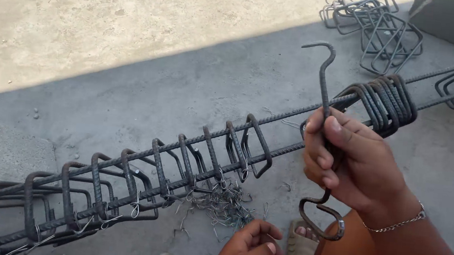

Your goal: Tying metal stirrups to longitudinal rebar rods using wire ties and a hook tool to create a reinforcement cage

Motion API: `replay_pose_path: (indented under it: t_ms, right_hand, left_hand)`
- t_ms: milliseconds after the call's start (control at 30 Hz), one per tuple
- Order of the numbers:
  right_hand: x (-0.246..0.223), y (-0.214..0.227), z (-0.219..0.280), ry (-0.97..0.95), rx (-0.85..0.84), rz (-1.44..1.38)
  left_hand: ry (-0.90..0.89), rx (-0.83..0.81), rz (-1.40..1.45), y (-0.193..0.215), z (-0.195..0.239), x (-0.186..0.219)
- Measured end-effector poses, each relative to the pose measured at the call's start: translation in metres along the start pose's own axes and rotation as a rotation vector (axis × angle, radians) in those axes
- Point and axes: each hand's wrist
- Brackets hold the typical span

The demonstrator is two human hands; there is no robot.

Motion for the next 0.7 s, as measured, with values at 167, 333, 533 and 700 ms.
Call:
replay_pose_path:
  t_ms: [167,333,533,700]
  right_hand:
    - [-0.03,0.01,0.008,0.147,0.17,0.479]
    - [-0.04,0.014,0.011,0.348,0.214,1.018]
    - [-0.052,0.032,-0.003,0.017,0.352,1.432]
    - [-0.054,0.051,-0.004,0.093,0.287,1.324]
  left_hand:
    - [-0.08,-0.032,-0.957,-0.005,-0.005,-0.003]
    - [-0.213,-0.044,-1.609,0.029,-0.048,-0.084]
    - [-0.093,-0.098,-1.781,0.054,-0.103,-0.118]
    - [-0.215,0.299,-1.48,0.002,-0.206,-0.175]
Point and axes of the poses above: each hand's wrist, its own z-axis away from the middle knuckle, its own y-axis out of the back of the hand, x = y × z, and after that the axes turned 6 degrees about x, right-handed
